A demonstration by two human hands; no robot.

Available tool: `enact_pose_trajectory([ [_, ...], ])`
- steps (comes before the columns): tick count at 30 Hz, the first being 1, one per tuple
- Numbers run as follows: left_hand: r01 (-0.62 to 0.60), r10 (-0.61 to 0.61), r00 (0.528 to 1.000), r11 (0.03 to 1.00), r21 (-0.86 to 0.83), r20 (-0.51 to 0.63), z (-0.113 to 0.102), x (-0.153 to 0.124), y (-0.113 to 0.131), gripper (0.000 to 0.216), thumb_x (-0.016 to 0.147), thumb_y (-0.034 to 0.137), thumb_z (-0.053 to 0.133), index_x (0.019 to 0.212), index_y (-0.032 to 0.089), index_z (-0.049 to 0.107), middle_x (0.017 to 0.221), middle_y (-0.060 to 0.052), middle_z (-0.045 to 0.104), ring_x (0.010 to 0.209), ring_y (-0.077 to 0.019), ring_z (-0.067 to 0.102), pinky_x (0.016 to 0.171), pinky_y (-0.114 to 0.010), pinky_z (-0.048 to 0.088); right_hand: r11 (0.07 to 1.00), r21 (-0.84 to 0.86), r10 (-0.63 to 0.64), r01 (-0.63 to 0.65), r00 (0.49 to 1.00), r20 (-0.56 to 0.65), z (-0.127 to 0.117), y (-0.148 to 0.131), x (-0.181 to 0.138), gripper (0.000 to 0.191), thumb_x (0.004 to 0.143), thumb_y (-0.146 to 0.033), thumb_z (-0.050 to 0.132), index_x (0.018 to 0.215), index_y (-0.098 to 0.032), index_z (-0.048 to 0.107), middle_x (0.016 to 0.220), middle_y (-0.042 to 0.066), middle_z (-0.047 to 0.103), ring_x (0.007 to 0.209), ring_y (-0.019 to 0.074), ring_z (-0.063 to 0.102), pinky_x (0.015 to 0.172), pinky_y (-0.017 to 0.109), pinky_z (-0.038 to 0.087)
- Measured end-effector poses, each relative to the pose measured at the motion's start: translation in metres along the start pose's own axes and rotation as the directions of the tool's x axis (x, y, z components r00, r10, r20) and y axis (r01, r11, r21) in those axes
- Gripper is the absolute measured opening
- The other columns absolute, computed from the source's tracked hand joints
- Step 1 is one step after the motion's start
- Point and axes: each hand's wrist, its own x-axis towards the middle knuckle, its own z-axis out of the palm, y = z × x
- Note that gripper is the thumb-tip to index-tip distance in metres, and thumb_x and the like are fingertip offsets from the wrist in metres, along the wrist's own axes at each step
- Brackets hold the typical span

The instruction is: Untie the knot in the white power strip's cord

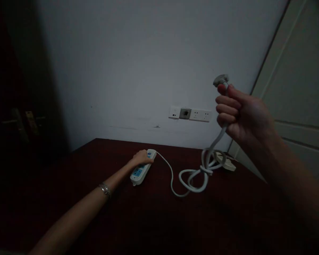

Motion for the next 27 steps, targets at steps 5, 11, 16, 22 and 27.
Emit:
enact_pose_trajectory([
  [5, -0.01, 0.008, 0.999, 0.999, 0.03, 0.04, 0.011, -0.002, 0.005, 0.055, 0.059, 0.047, 0.062, 0.102, 0.014, 0.06, 0.107, -0.015, 0.065, 0.093, -0.0282, 0.063, 0.066, -0.028, 0.047, 0.994, -0.1, -0.058, 0.05, 0.995, -0.082, 0.005, 0.007, -0.003, 0.021, 0.09, -0.024, 0.043, 0.076, -0.022, 0.06, 0.042, -0.01, 0.025, 0.034, 0.0027, 0.015, 0.034, 0.017, 0.009],
  [11, -0.001, -0.003, 0.997, 0.998, 0.059, 0.072, 0.016, -0.004, 0.006, 0.053, 0.058, 0.047, 0.063, 0.101, 0.016, 0.061, 0.108, -0.015, 0.065, 0.095, -0.0291, 0.062, 0.066, -0.029, 0.047, 1.0, -0.011, -0.029, 0.028, 0.999, -0.028, 0.004, 0.014, -0.003, 0.017, 0.088, -0.025, 0.047, 0.076, -0.022, 0.058, 0.043, -0.01, 0.024, 0.033, 0.0024, 0.016, 0.033, 0.017, 0.01],
  [16, 0.009, -0.015, 0.995, 0.998, 0.062, 0.096, 0.019, -0.004, 0.005, 0.056, 0.057, 0.046, 0.064, 0.105, 0.017, 0.059, 0.11, -0.014, 0.064, 0.096, -0.0281, 0.062, 0.067, -0.028, 0.047, 0.999, 0.048, 0.01, -0.011, 1.0, 0.008, 0.007, 0.016, -0.006, 0.014, 0.088, -0.025, 0.049, 0.076, -0.021, 0.056, 0.045, -0.01, 0.022, 0.033, 0.0026, 0.016, 0.032, 0.016, 0.01],
  [22, 0.026, -0.034, 0.993, 0.997, 0.073, 0.114, 0.024, -0.004, 0.003, 0.055, 0.057, 0.046, 0.064, 0.104, 0.017, 0.06, 0.11, -0.014, 0.064, 0.098, -0.0286, 0.062, 0.068, -0.029, 0.047, 0.997, 0.065, 0.035, -0.036, 0.999, 0.011, 0.011, 0.018, -0.009, 0.013, 0.087, -0.027, 0.051, 0.076, -0.022, 0.055, 0.046, -0.01, 0.02, 0.032, 0.0026, 0.016, 0.031, 0.015, 0.01],
  [27, 0.017, -0.029, 0.99, 0.996, 0.085, 0.141, 0.028, -0.003, 0.001, 0.056, 0.059, 0.046, 0.064, 0.106, 0.017, 0.059, 0.114, -0.014, 0.063, 0.102, -0.029, 0.06, 0.072, -0.03, 0.047, 0.995, 0.093, 0.046, -0.048, 0.998, 0.032, 0.015, 0.022, -0.009, 0.016, 0.089, -0.027, 0.049, 0.075, -0.02, 0.054, 0.045, -0.011, 0.019, 0.033, 0.0023, 0.014, 0.03, 0.014, 0.009],
])
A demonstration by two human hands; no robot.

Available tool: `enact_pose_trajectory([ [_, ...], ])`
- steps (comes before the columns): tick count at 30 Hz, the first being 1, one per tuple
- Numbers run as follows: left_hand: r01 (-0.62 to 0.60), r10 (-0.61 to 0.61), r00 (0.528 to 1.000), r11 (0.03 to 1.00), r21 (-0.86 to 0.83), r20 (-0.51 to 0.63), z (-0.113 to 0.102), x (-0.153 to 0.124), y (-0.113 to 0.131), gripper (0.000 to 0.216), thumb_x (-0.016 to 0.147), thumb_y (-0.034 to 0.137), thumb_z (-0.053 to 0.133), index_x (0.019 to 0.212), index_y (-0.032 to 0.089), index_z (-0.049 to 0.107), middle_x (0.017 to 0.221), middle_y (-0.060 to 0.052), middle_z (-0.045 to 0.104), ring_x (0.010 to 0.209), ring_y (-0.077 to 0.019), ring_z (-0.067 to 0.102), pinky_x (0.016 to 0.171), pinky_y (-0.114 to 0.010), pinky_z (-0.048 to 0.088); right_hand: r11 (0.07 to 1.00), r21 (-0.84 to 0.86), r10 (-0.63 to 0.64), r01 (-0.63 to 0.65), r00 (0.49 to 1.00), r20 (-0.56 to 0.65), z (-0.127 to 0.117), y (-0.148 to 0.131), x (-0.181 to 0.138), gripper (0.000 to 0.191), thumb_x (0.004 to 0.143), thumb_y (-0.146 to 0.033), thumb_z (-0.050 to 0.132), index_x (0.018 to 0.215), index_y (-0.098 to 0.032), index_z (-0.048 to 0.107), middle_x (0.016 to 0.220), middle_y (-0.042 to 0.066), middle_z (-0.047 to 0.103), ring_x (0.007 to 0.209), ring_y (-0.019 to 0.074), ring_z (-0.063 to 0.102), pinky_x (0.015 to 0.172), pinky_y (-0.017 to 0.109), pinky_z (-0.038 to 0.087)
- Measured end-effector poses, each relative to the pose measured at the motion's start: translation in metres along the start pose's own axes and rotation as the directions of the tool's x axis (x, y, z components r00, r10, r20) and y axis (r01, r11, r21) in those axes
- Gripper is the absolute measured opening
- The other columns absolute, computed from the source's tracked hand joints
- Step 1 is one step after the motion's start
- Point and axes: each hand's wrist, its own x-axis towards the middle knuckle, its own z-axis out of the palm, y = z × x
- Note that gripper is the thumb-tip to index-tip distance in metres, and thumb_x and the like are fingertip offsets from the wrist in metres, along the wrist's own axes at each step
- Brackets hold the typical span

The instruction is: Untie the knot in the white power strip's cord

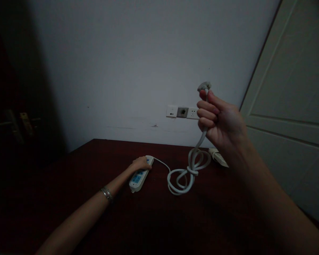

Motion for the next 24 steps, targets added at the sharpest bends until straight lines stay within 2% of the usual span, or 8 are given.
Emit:
enact_pose_trajectory([
  [9, 0.005, -0.005, 1.0, 1.0, 0.009, -0.005, 0.007, -0.008, 0.005, 0.068, 0.064, 0.039, 0.066, 0.123, 0.011, 0.047, 0.123, -0.023, 0.053, 0.111, -0.0358, 0.053, 0.083, -0.038, 0.045, 0.998, 0.056, 0.029, -0.032, 0.998, 0.053, -0.001, 0.012, 0.0, 0.017, 0.09, -0.028, 0.048, 0.076, -0.019, 0.052, 0.044, -0.011, 0.02, 0.032, 0.0029, 0.014, 0.028, 0.015, 0.009],
  [12, -0.059, 0.058, 0.995, 0.998, -0.016, -0.078, -0.006, -0.021, 0.02, 0.063, 0.071, 0.039, 0.062, 0.123, 0.006, 0.047, 0.124, -0.026, 0.051, 0.113, -0.0377, 0.051, 0.087, -0.043, 0.042, 0.997, 0.076, 0.027, -0.032, 0.997, 0.066, -0.004, 0.018, 0.001, 0.015, 0.088, -0.028, 0.051, 0.076, -0.019, 0.051, 0.044, -0.011, 0.02, 0.031, 0.0029, 0.015, 0.028, 0.014, 0.01],
  [14, -0.177, 0.165, 0.973, 0.982, -0.063, -0.16, -0.024, -0.036, 0.036, 0.054, 0.084, 0.043, 0.046, 0.128, 0.013, 0.043, 0.131, -0.019, 0.047, 0.119, -0.0297, 0.046, 0.094, -0.038, 0.039, 0.996, 0.093, 0.012, -0.018, 0.998, 0.057, -0.007, 0.023, 0.003, 0.014, 0.088, -0.028, 0.052, 0.077, -0.019, 0.051, 0.044, -0.011, 0.02, 0.032, 0.0029, 0.016, 0.028, 0.014, 0.011],
  [15, -0.277, 0.249, 0.944, 0.955, -0.109, -0.217, -0.034, -0.045, 0.045, 0.051, 0.088, 0.045, 0.038, 0.131, 0.017, 0.04, 0.134, -0.013, 0.046, 0.122, -0.0231, 0.044, 0.097, -0.033, 0.037, 0.995, 0.102, 0.0, -0.005, 0.999, 0.045, -0.008, 0.026, 0.005, 0.014, 0.087, -0.028, 0.053, 0.077, -0.019, 0.05, 0.044, -0.011, 0.02, 0.032, 0.0029, 0.016, 0.028, 0.014, 0.011],
  [17, -0.596, 0.512, 0.803, 0.702, -0.39, -0.306, -0.053, -0.066, 0.063, 0.044, 0.09, 0.042, 0.039, 0.124, 0.015, 0.048, 0.129, -0.011, 0.052, 0.117, -0.0204, 0.048, 0.097, -0.031, 0.038, 0.992, 0.12, -0.035, 0.033, 0.999, 0.012, -0.012, 0.032, 0.01, 0.014, 0.086, -0.029, 0.055, 0.077, -0.019, 0.049, 0.045, -0.011, 0.021, 0.032, 0.0029, 0.016, 0.028, 0.013, 0.012],
  [19, -0.67, 0.71, 0.674, 0.471, -0.573, -0.204, -0.064, -0.085, 0.078, 0.041, 0.087, 0.038, 0.046, 0.121, 0.016, 0.052, 0.12, -0.009, 0.059, 0.108, -0.0193, 0.054, 0.09, -0.031, 0.042, 0.986, 0.14, -0.082, 0.086, 0.996, -0.029, -0.017, 0.037, 0.016, 0.015, 0.086, -0.029, 0.056, 0.077, -0.02, 0.049, 0.045, -0.011, 0.022, 0.031, 0.0029, 0.017, 0.028, 0.013, 0.013],
  [21, -0.689, 0.819, 0.561, 0.382, -0.616, -0.12, -0.066, -0.099, 0.09, 0.05, 0.076, 0.036, 0.064, 0.12, 0.016, 0.052, 0.109, -0.007, 0.063, 0.096, -0.0188, 0.058, 0.08, -0.028, 0.045, 0.976, 0.162, -0.133, 0.144, 0.988, -0.08, -0.024, 0.041, 0.022, 0.014, 0.087, -0.028, 0.054, 0.077, -0.02, 0.048, 0.045, -0.011, 0.023, 0.032, 0.0029, 0.017, 0.028, 0.012, 0.013],
  [24, -0.75, 0.822, 0.548, 0.403, -0.525, -0.153, -0.056, -0.103, 0.099, 0.037, 0.07, 0.032, 0.069, 0.101, 0.013, 0.062, 0.09, -0.005, 0.066, 0.079, -0.0155, 0.058, 0.07, -0.026, 0.045, 0.961, 0.166, -0.195, 0.221, 0.967, -0.163, -0.042, 0.044, 0.031, 0.014, 0.087, -0.024, 0.052, 0.075, -0.019, 0.047, 0.046, -0.011, 0.025, 0.032, 0.0026, 0.018, 0.029, 0.011, 0.015],
])
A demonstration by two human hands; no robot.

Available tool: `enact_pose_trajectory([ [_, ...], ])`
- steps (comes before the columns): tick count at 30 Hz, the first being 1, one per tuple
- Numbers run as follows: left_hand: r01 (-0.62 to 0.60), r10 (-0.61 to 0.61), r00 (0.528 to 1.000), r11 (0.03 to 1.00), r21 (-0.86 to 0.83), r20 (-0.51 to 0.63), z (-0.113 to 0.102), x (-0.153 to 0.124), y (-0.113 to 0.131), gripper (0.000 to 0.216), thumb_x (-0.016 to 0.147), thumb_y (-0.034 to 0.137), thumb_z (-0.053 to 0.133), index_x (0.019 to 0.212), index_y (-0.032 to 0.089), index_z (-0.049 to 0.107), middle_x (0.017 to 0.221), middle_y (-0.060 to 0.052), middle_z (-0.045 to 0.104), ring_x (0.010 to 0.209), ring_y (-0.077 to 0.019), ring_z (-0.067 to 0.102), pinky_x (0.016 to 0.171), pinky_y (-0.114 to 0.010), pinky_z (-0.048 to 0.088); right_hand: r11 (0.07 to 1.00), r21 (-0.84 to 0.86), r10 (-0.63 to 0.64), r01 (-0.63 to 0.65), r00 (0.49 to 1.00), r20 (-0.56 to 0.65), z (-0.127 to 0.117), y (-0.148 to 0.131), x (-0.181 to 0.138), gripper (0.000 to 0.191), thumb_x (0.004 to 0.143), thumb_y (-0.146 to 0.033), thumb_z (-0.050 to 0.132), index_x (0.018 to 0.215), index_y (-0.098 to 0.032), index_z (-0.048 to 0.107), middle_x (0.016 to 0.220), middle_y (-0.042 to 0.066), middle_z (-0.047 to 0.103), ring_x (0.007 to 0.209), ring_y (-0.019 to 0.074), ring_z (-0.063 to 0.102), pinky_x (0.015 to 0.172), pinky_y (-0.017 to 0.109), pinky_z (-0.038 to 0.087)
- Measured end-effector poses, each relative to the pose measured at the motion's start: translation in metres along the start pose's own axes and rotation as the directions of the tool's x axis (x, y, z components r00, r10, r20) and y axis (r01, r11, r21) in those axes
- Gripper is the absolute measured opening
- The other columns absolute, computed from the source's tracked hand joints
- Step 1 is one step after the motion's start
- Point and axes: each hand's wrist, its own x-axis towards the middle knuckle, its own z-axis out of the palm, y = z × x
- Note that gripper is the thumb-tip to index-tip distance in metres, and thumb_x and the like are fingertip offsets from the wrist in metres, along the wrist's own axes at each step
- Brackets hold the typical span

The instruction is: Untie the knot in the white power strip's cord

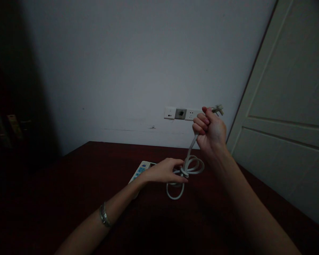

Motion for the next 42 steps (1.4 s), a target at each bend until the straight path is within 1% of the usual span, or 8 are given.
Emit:
enact_pose_trajectory([
  [7, 0.002, 0.005, 0.999, 0.981, -0.194, 0.034, -0.017, -0.001, -0.023, 0.036, 0.073, 0.025, 0.065, 0.107, 0.014, 0.061, 0.095, -0.007, 0.066, 0.083, -0.0147, 0.059, 0.075, -0.027, 0.045, 0.998, -0.018, -0.068, 0.065, 0.947, -0.313, -0.068, -0.001, 0.023, 0.017, 0.087, -0.007, 0.036, 0.077, -0.017, 0.046, 0.058, -0.004, 0.046, 0.044, 0.0043, 0.043, 0.044, 0.014, 0.04],
  [13, 0.062, -0.044, 0.995, 0.978, -0.201, 0.092, -0.025, -0.004, -0.03, 0.048, 0.061, 0.028, 0.076, 0.103, 0.013, 0.059, 0.089, -0.004, 0.065, 0.078, -0.0134, 0.058, 0.07, -0.025, 0.044, 0.972, 0.2, 0.192, -0.119, 0.895, -0.403, -0.126, 0.014, 0.031, 0.036, 0.096, -0.027, 0.017, 0.076, -0.016, 0.045, 0.056, -0.004, 0.039, 0.039, 0.004, 0.037, 0.035, 0.013, 0.034],
  [17, 0.061, -0.06, 0.997, 0.998, -0.024, 0.053, -0.021, -0.002, -0.033, 0.042, 0.062, 0.027, 0.074, 0.097, 0.013, 0.057, 0.082, -0.001, 0.064, 0.07, -0.0111, 0.055, 0.064, -0.022, 0.041, 0.957, 0.221, 0.253, -0.186, 0.909, -0.331, -0.143, 0.024, 0.031, 0.033, 0.094, -0.02, 0.023, 0.074, -0.014, 0.048, 0.049, -0.007, 0.034, 0.034, 0.003, 0.028, 0.03, 0.012, 0.024],
  [23, 0.121, -0.086, 0.986, 0.959, 0.254, -0.145, -0.028, -0.001, -0.043, 0.043, 0.064, 0.024, 0.071, 0.101, 0.016, 0.051, 0.076, 0.001, 0.066, 0.063, -0.0117, 0.056, 0.059, -0.022, 0.038, 0.96, -0.23, 0.139, -0.159, 0.985, -0.1, -0.138, 0.013, 0.026, 0.01, 0.081, -0.019, 0.052, 0.081, -0.013, 0.06, 0.039, -0.009, 0.031, 0.033, 0.0031, 0.018, 0.03, 0.013, 0.013],
  [28, 0.189, -0.082, 0.967, 0.866, 0.463, -0.243, -0.037, -0.002, -0.049, 0.039, 0.059, 0.03, 0.075, 0.094, 0.016, 0.063, 0.084, -0.004, 0.067, 0.073, -0.0182, 0.059, 0.067, -0.03, 0.041, 0.729, -0.609, 0.357, -0.312, 0.933, -0.05, -0.12, 0.015, 0.016, 0.033, 0.076, -0.046, 0.06, 0.079, -0.014, 0.064, 0.04, -0.006, 0.039, 0.032, 0.0021, 0.021, 0.032, 0.016, 0.011],
  [31, 0.085, 0.052, 0.973, 0.823, 0.562, -0.223, -0.041, -0.003, -0.05, 0.033, 0.064, 0.025, 0.074, 0.095, 0.017, 0.066, 0.09, -0.006, 0.067, 0.089, -0.0216, 0.058, 0.089, -0.042, 0.037, 0.614, -0.752, 0.364, -0.239, 0.931, 0.001, -0.112, 0.027, 0.015, 0.045, 0.074, -0.055, 0.057, 0.067, -0.011, 0.065, 0.042, -0.002, 0.046, 0.034, 0.0036, 0.03, 0.034, 0.018, 0.019],
  [35, -0.049, 0.184, 0.969, 0.801, 0.596, -0.168, -0.047, -0.007, -0.049, 0.032, 0.07, 0.014, 0.067, 0.101, 0.021, 0.063, 0.102, -0.006, 0.063, 0.11, -0.0254, 0.047, 0.1, -0.056, 0.022, 0.55, -0.825, 0.357, -0.13, 0.93, 0.091, -0.106, 0.046, 0.015, 0.051, 0.072, -0.06, 0.057, 0.068, -0.011, 0.069, 0.056, 0.004, 0.06, 0.044, 0.0067, 0.045, 0.043, 0.02, 0.034],
  [42, -0.24, 0.336, 0.931, 0.857, 0.457, -0.141, -0.047, -0.015, -0.026, 0.04, 0.073, 0.0, 0.049, 0.108, 0.018, 0.052, 0.117, -0.01, 0.049, 0.116, -0.0202, 0.043, 0.096, -0.037, 0.04, 0.692, -0.642, 0.57, -0.33, 0.796, 0.205, -0.097, 0.074, 0.0, 0.053, 0.08, -0.059, 0.05, 0.104, -0.013, 0.065, 0.078, 0.011, 0.069, 0.06, 0.0145, 0.063, 0.057, 0.027, 0.052],
])
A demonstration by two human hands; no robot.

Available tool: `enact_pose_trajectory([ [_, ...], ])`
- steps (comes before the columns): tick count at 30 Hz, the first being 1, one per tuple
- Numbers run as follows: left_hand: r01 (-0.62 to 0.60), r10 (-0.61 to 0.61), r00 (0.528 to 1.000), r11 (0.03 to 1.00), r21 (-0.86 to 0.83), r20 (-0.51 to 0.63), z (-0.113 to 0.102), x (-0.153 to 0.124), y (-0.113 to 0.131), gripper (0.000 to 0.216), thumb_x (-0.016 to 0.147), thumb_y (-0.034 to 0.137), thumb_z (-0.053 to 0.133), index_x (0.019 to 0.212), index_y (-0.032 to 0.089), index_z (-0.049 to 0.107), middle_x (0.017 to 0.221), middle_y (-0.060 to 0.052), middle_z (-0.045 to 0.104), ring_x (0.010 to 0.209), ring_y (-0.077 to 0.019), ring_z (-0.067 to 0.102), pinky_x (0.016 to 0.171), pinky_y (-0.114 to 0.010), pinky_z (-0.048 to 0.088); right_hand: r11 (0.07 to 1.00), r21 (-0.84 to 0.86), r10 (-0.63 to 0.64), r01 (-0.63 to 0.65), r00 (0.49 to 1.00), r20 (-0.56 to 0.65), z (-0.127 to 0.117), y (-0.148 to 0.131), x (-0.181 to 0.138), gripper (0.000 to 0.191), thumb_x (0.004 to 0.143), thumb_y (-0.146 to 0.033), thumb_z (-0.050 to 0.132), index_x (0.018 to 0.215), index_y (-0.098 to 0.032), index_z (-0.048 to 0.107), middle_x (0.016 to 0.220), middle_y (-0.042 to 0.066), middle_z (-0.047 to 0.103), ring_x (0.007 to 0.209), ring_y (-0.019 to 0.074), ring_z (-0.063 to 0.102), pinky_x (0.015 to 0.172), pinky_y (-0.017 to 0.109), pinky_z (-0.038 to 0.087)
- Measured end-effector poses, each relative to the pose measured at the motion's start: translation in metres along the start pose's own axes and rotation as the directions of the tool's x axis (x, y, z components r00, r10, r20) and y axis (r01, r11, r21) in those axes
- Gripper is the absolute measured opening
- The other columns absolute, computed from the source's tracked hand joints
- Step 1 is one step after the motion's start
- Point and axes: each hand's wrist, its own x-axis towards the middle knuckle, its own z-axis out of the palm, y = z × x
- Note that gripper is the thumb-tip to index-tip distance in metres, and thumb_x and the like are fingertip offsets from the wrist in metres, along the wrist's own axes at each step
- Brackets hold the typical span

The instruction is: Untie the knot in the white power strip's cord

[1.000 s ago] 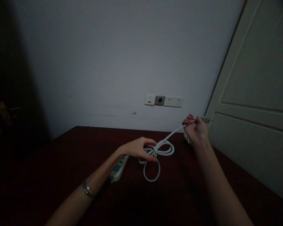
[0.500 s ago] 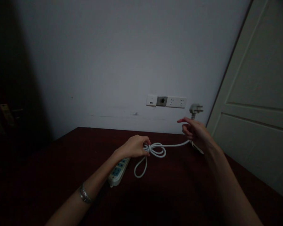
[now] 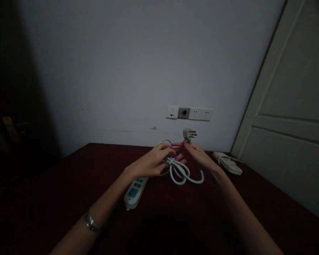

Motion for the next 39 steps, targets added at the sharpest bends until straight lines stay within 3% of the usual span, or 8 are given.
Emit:
enact_pose_trajectory([
  [3, 0.036, -0.036, 0.999, 0.999, 0.002, -0.032, -0.001, 0.0, 0.005, 0.044, 0.072, -0.001, 0.046, 0.113, 0.017, 0.046, 0.115, -0.01, 0.049, 0.112, -0.0198, 0.046, 0.095, -0.037, 0.041, 0.999, 0.05, -0.006, 0.005, 1.0, 0.02, 0.007, 0.003, 0.001, 0.058, 0.077, -0.06, 0.053, 0.107, -0.011, 0.063, 0.079, 0.012, 0.069, 0.054, 0.0141, 0.062, 0.046, 0.023, 0.05],
  [8, 0.035, -0.024, 0.984, 0.998, 0.059, -0.179, 0.003, 0.0, -0.004, 0.041, 0.075, -0.001, 0.043, 0.112, 0.018, 0.043, 0.111, -0.009, 0.051, 0.106, -0.0192, 0.049, 0.09, -0.036, 0.044, 0.998, 0.001, -0.06, 0.06, 0.998, -0.037, 0.016, 0.003, 0.004, 0.06, 0.07, -0.06, 0.061, 0.1, -0.008, 0.066, 0.056, 0.005, 0.064, 0.038, 0.0102, 0.054, 0.034, 0.019, 0.042],
  [12, 0.136, -0.04, 0.901, 0.972, 0.193, -0.432, 0.007, 0.0, -0.013, 0.026, 0.073, 0.008, 0.056, 0.098, 0.016, 0.049, 0.101, -0.009, 0.052, 0.101, -0.0219, 0.048, 0.086, -0.04, 0.044, 0.995, -0.038, -0.097, 0.093, 0.988, -0.121, 0.019, 0.001, 0.005, 0.05, 0.066, -0.054, 0.066, 0.088, -0.01, 0.068, 0.055, 0.004, 0.063, 0.031, 0.0064, 0.047, 0.029, 0.017, 0.035],
  [14, 0.196, -0.105, 0.877, 0.969, 0.149, -0.469, 0.007, 0.0, -0.015, 0.014, 0.074, 0.013, 0.059, 0.086, 0.015, 0.053, 0.09, -0.006, 0.055, 0.088, -0.0188, 0.052, 0.078, -0.035, 0.047, 0.993, -0.056, -0.109, 0.102, 0.984, -0.138, 0.018, 0.001, 0.004, 0.046, 0.063, -0.051, 0.069, 0.082, -0.01, 0.068, 0.056, 0.004, 0.064, 0.028, 0.005, 0.043, 0.027, 0.017, 0.031],
  [17, 0.214, -0.201, 0.893, 0.977, -0.011, -0.402, 0.006, 0.001, -0.016, 0.006, 0.076, 0.014, 0.058, 0.083, 0.014, 0.059, 0.081, -0.003, 0.059, 0.075, -0.0131, 0.056, 0.067, -0.027, 0.047, 0.993, -0.07, -0.106, 0.097, 0.984, -0.141, 0.017, 0.002, 0.002, 0.042, 0.059, -0.046, 0.074, 0.08, -0.011, 0.067, 0.059, 0.003, 0.064, 0.026, 0.0031, 0.038, 0.025, 0.017, 0.025],
  [21, 0.248, -0.277, 0.911, 0.96, -0.132, -0.304, 0.005, 0.001, -0.016, 0.01, 0.076, 0.016, 0.059, 0.084, 0.013, 0.064, 0.082, -0.004, 0.063, 0.073, -0.0118, 0.058, 0.065, -0.024, 0.048, 0.993, -0.097, -0.076, 0.063, 0.989, -0.129, 0.017, 0.006, 0.001, 0.038, 0.058, -0.04, 0.075, 0.081, -0.013, 0.064, 0.059, 0.001, 0.063, 0.027, 0.0014, 0.034, 0.026, 0.016, 0.02],
  [31, 0.216, -0.235, 0.966, 0.963, -0.161, -0.104, -0.003, -0.002, -0.014, 0.011, 0.078, 0.014, 0.055, 0.086, 0.013, 0.062, 0.081, -0.003, 0.061, 0.072, -0.0103, 0.056, 0.068, -0.024, 0.047, 0.993, -0.089, -0.07, 0.075, 0.996, 0.056, 0.018, 0.007, -0.003, 0.03, 0.068, -0.039, 0.069, 0.08, -0.014, 0.057, 0.05, -0.006, 0.051, 0.028, 0.0005, 0.031, 0.029, 0.016, 0.016],
  [39, 0.268, -0.289, 0.953, 0.942, -0.2, -0.086, -0.002, -0.003, -0.014, 0.013, 0.075, 0.014, 0.055, 0.085, 0.012, 0.063, 0.075, -0.002, 0.062, 0.066, -0.0097, 0.054, 0.063, -0.023, 0.044, 0.992, -0.127, -0.019, 0.016, 1.0, -0.025, 0.016, 0.012, -0.003, 0.039, 0.063, -0.041, 0.073, 0.087, -0.013, 0.062, 0.057, -0.002, 0.059, 0.028, 0.0005, 0.033, 0.026, 0.015, 0.021],
])
